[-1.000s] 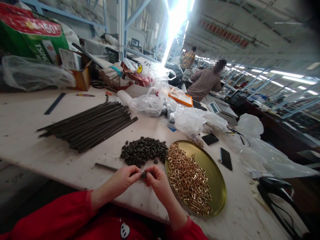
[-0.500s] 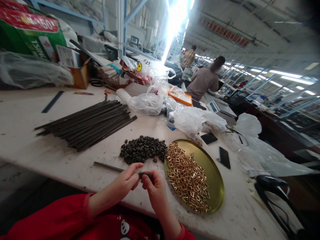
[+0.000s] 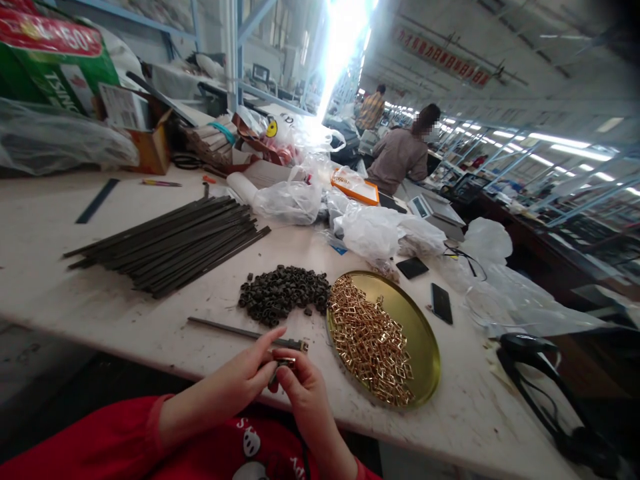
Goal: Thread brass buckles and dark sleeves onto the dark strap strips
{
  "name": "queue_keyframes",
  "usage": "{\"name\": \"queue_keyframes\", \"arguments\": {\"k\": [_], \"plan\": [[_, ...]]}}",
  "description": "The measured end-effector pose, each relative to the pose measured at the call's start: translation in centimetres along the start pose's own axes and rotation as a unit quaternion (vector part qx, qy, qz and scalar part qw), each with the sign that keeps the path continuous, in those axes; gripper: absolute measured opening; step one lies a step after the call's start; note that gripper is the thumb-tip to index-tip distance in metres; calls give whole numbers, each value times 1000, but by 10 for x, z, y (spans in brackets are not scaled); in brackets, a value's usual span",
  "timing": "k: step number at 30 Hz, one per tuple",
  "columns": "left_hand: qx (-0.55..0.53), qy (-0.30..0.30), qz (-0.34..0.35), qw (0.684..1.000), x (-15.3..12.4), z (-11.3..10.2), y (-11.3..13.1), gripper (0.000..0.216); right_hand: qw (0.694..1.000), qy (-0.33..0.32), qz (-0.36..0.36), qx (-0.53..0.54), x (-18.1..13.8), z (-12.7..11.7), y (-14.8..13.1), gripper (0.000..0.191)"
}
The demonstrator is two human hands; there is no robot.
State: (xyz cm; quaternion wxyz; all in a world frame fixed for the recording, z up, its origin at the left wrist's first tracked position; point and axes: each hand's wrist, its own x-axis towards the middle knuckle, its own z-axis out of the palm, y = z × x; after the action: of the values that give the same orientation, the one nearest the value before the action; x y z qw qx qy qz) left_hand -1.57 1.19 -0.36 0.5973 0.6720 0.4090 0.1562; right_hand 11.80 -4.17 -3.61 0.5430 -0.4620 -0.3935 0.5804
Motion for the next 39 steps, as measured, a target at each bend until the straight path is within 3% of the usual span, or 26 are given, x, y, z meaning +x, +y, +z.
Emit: {"name": "queue_keyframes", "arguments": {"k": [4,9,13,17,21,26,30,35,39], "plan": [[35,4,-28,999,6,-2,-6,60,996,67,1,-51,-2,-1,9,25],[55,5,7,998,4,-6,-2,27,994,100,36,6,4,-4,9,27],[111,-7,6,994,5,-7,1,24,989,137,48,-20,9,-5,7,24],[114,-7,-22,993,12,-5,-6,13,991,91,68,-67,8,-8,5,18],[102,-26,-50,993,13,-6,-6,11,983,48,26,-176,4,-12,2,5],[-8,-112,-50,992,4,-15,5,19,992,41,98,-70,2,-15,-5,8],[-79,-150,-71,983,-2,-21,4,32,986,59,110,-110,2,-15,-2,9],[-48,-138,-57,988,-5,-18,0,28,971,81,68,-214,-3,-11,2,6],[-63,-160,-76,982,-5,-15,-3,36,966,33,37,-252,-12,-12,-1,4]]}}
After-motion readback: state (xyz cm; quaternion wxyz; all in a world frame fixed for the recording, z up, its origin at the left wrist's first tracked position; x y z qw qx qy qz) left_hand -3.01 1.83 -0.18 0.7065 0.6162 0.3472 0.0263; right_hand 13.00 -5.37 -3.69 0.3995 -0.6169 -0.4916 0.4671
